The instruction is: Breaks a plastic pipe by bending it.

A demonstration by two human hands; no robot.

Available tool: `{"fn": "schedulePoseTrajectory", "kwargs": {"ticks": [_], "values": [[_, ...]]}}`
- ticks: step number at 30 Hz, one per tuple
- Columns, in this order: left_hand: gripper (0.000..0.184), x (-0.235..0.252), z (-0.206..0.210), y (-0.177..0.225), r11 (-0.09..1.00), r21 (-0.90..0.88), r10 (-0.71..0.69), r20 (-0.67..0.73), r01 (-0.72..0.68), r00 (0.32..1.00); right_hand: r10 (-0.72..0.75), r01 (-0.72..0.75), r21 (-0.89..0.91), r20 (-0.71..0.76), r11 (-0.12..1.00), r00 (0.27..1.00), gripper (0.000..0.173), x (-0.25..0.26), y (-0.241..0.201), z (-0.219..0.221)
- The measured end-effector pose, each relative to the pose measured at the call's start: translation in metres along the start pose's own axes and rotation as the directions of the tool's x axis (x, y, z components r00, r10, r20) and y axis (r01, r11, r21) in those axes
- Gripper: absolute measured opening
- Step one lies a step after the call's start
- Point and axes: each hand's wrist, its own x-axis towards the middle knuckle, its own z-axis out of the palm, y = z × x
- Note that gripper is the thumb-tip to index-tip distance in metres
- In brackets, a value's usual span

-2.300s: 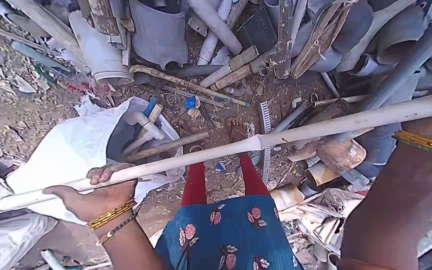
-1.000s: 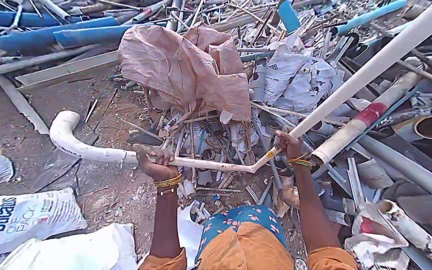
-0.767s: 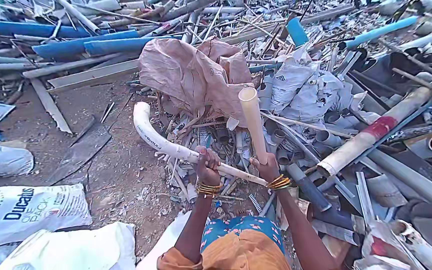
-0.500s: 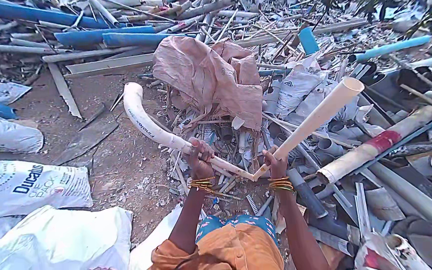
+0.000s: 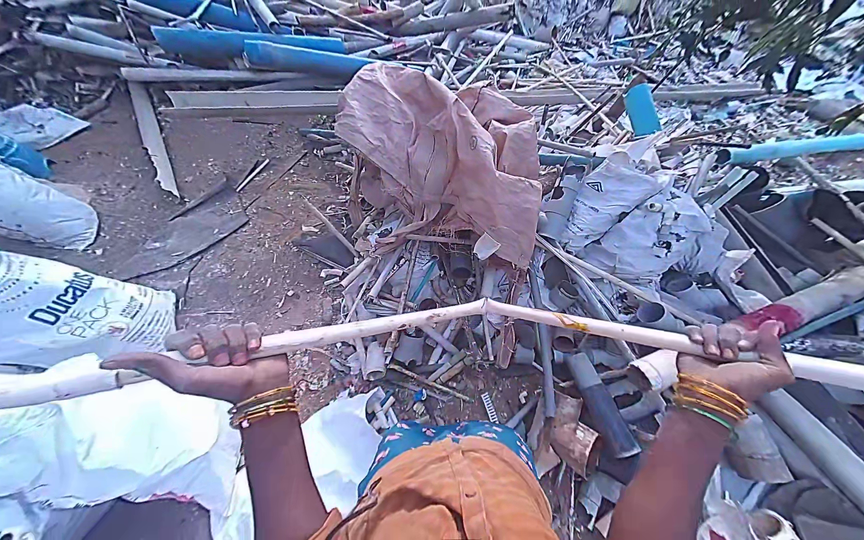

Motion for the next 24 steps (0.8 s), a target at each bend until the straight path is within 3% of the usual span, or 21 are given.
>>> {"fn": "schedulePoseTrajectory", "kwargs": {"ticks": [4, 7, 10, 12, 14, 18, 24], "values": [[0.063, 0.001, -0.007, -0.006, 0.998, 0.064, 0.007, -0.09, -0.001, 0.996, -0.087, 0.046, 0.132, 0.325, 0.99, 0.942, 0.054, -0.023, 0.01, 0.017], [0.058, -0.014, 0.005, -0.022, 0.983, 0.166, -0.046, -0.163, 0.074, 0.986, -0.137, 0.089, 0.109, 0.598, 0.99, 0.79, 0.031, -0.055, 0.025, 0.045], [0.054, -0.051, 0.035, -0.047, 0.958, 0.19, -0.172, -0.211, 0.213, 0.962, -0.149, 0.345, -0.052, 0.833, 0.937, 0.532, 0.026, -0.101, 0.055, 0.074], [0.054, -0.075, 0.05, -0.065, 0.938, 0.147, -0.277, -0.227, 0.314, 0.934, -0.186, 0.65, -0.039, 0.944, 0.759, 0.273, 0.045, -0.139, 0.081, 0.088], [0.051, -0.081, 0.053, -0.079, 0.926, 0.119, -0.325, -0.236, 0.359, 0.916, -0.182, 0.76, 0.054, 0.98, 0.647, 0.085, 0.048, -0.157, 0.094, 0.091], [0.051, -0.064, 0.045, -0.075, 0.913, 0.16, -0.342, -0.208, 0.376, 0.917, -0.098, 0.68, 0.089, 0.995, 0.727, -0.025, 0.047, -0.157, 0.093, 0.083], [0.045, -0.022, 0.04, -0.097, 0.826, 0.313, -0.419, -0.215, 0.468, 0.882, 0.012, 0.523, 0.163, 0.949, 0.836, -0.315, 0.03, -0.188, 0.116, 0.057]]}}
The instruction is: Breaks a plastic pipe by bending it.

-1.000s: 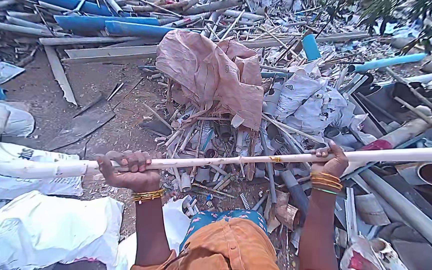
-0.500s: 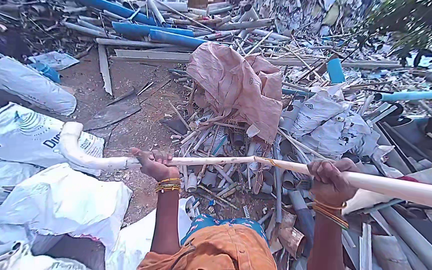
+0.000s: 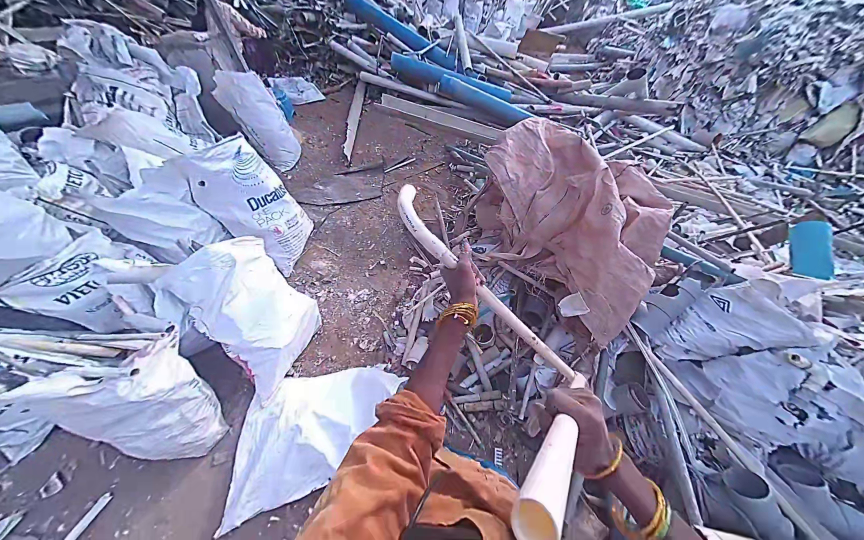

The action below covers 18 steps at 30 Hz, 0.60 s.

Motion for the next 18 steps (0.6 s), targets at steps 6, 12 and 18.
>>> {"fn": "schedulePoseTrajectory", "kwargs": {"ticks": [6, 12, 18], "values": [[0.041, 0.075, 0.025, 0.057, 0.983, -0.099, 0.142, -0.092, -0.151, 0.986, -0.24, 0.265, -0.103, 0.206, 0.959, 0.949, 0.025, -0.005, 0.041, 0.024], [0.045, 0.084, 0.05, 0.157, 0.794, -0.328, 0.445, -0.26, -0.512, 0.857, 0.355, -0.174, -0.468, 0.334, 0.866, 0.873, 0.048, 0.014, 0.072, -0.015], [0.044, 0.059, 0.022, 0.194, 0.643, -0.499, 0.52, -0.272, -0.581, 0.809, 0.771, -0.698, 0.537, 0.13, 0.473, 0.623, 0.118, -0.006, 0.057, -0.003]]}}
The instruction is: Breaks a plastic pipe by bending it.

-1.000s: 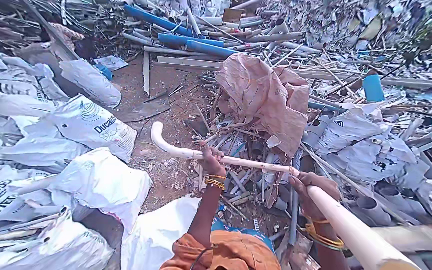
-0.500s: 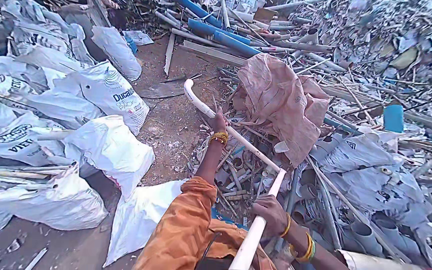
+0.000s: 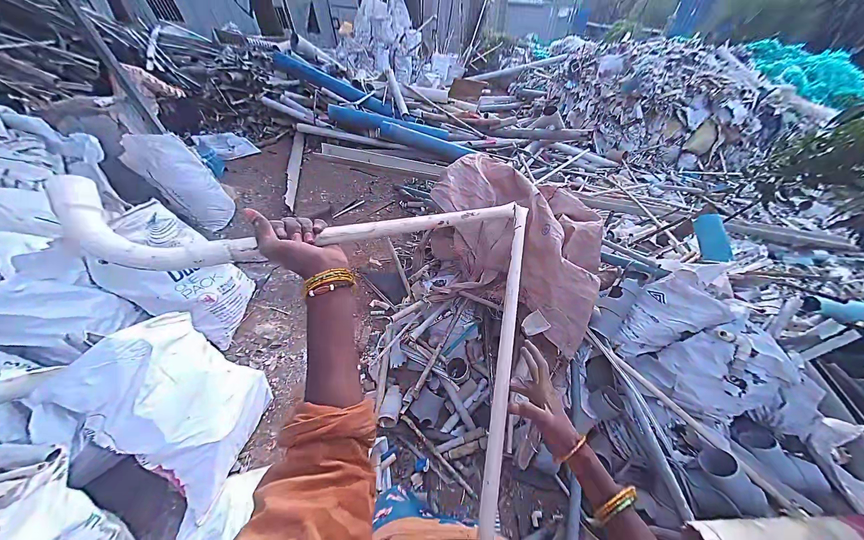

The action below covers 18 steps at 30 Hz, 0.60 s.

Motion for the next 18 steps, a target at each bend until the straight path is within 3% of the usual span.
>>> {"fn": "schedulePoseTrajectory", "kwargs": {"ticks": [1, 2, 3, 4, 6, 7, 8, 9, 11, 12, 13, 14, 16, 18], "values": [[0.044, 0.0, -0.006, 0.004, 1.0, -0.023, 0.004, -0.009, -0.004, 1.0, 0.096, -0.089, 0.134, -0.044, 0.987, 0.994, 0.134, -0.006, 0.003, 0.013], [0.046, 0.001, -0.013, 0.007, 0.998, -0.059, 0.007, -0.023, -0.008, 1.0, 0.184, -0.177, 0.24, -0.01, 0.954, 0.983, 0.136, -0.013, 0.01, 0.023], [0.048, 0.002, -0.021, 0.01, 0.995, -0.1, 0.012, -0.025, -0.014, 1.0, 0.219, -0.246, 0.342, 0.115, 0.907, 0.969, 0.127, -0.021, 0.02, 0.029], [0.051, 0.004, -0.028, 0.013, 0.99, -0.139, 0.011, -0.024, -0.014, 1.0, 0.204, -0.302, 0.441, 0.256, 0.845, 0.945, 0.11, -0.03, 0.032, 0.035], [0.053, 0.007, -0.035, 0.018, 0.985, -0.168, 0.024, -0.019, -0.027, 1.0, 0.104, -0.358, 0.617, 0.408, 0.701, 0.907, 0.06, -0.041, 0.045, 0.049], [0.055, 0.007, -0.037, 0.021, 0.983, -0.178, 0.035, -0.001, -0.035, 0.999, 0.061, -0.359, 0.682, 0.42, 0.637, 0.906, 0.036, -0.043, 0.046, 0.055], [0.056, 0.008, -0.039, 0.023, 0.981, -0.192, 0.045, 0.027, -0.039, 0.999, 0.074, -0.355, 0.718, 0.392, 0.599, 0.917, 0.023, -0.044, 0.044, 0.058], [0.056, 0.01, -0.041, 0.026, 0.979, -0.204, 0.042, 0.063, -0.029, 0.997, 0.167, -0.328, 0.702, 0.29, 0.632, 0.942, 0.022, -0.045, 0.04, 0.057], [0.055, 0.019, -0.049, 0.032, 0.978, -0.207, 0.012, 0.122, 0.013, 0.993, 0.351, -0.287, 0.393, -0.098, 0.874, 0.931, 0.028, -0.044, 0.043, 0.045], [0.055, 0.027, -0.056, 0.036, 0.977, -0.206, -0.027, 0.138, 0.055, 0.99, 0.312, -0.281, 0.139, -0.308, 0.949, 0.899, 0.032, -0.045, 0.058, 0.031], [0.054, 0.038, -0.063, 0.041, 0.971, -0.214, -0.074, 0.152, 0.105, 0.986, 0.205, -0.281, -0.1, -0.467, 0.954, 0.86, 0.031, -0.047, 0.077, 0.01], [0.054, 0.05, -0.073, 0.044, 0.964, -0.217, -0.121, 0.168, 0.156, 0.978, 0.066, -0.279, -0.31, -0.553, 0.909, 0.83, 0.029, -0.053, 0.09, -0.017], [0.054, 0.069, -0.096, 0.049, 0.955, -0.173, -0.206, 0.189, 0.239, 0.96, -0.095, -0.348, -0.595, -0.586, 0.725, 0.804, 0.026, -0.07, 0.095, -0.079], [0.054, 0.079, -0.118, 0.053, 0.961, -0.083, -0.248, 0.165, 0.264, 0.955, -0.047, -0.492, -0.701, -0.597, 0.516, 0.801, 0.024, -0.089, 0.087, -0.136]]}}
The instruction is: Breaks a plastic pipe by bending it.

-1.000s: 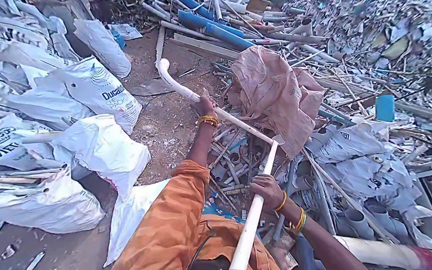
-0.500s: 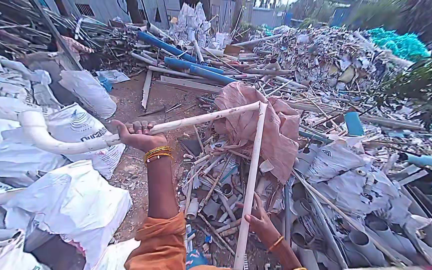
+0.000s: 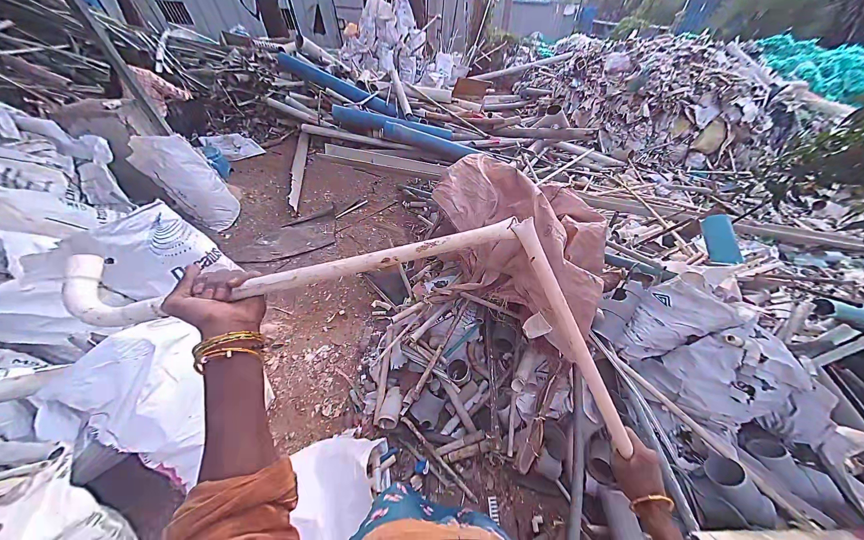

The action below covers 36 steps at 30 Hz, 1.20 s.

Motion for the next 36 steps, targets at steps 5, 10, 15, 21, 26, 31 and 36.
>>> {"fn": "schedulePoseTrajectory", "kwargs": {"ticks": [5, 10, 15, 21, 26, 31, 36], "values": [[0.054, 0.013, -0.033, 0.022, 0.998, 0.054, -0.037, 0.024, 0.036, 0.999, -0.238, 0.144, -0.415, -0.184, 0.898, 0.954, 0.022, 0.036, 0.074, -0.102], [0.056, -0.057, 0.046, -0.02, 0.801, 0.545, -0.44, 0.253, 0.249, 0.862, -0.806, 0.561, -0.764, 0.094, 0.318, 0.584, 0.013, 0.084, 0.042, -0.182], [0.041, -0.151, 0.092, -0.106, 0.848, 0.527, -0.274, 0.523, -0.054, 0.807, -0.604, 0.368, -0.764, -0.036, 0.531, 0.796, 0.022, 0.065, -0.132, -0.145], [0.047, -0.167, 0.089, -0.111, 0.922, 0.307, 0.182, 0.197, -0.237, 0.963, 0.12, -0.024, -0.418, 0.206, 0.908, 0.971, 0.036, 0.042, -0.147, -0.039], [0.044, -0.164, 0.048, -0.111, 0.992, 0.125, 0.064, -0.411, -0.014, 0.909, 0.168, -0.567, 0.625, 0.579, 0.536, 0.798, 0.018, -0.028, -0.145, 0.102], [0.038, -0.174, 0.013, -0.125, 0.968, 0.25, 0.134, -0.474, -0.013, 0.87, 0.477, -0.576, 0.768, 0.41, 0.281, 0.778, 0.011, -0.028, -0.123, 0.077], [0.04, -0.18, -0.022, -0.126, 0.918, 0.397, 0.196, -0.48, 0.012, 0.855, 0.484, -0.251, 0.754, -0.1, 0.607, 0.87, 0.042, -0.032, -0.108, 0.04]]}}
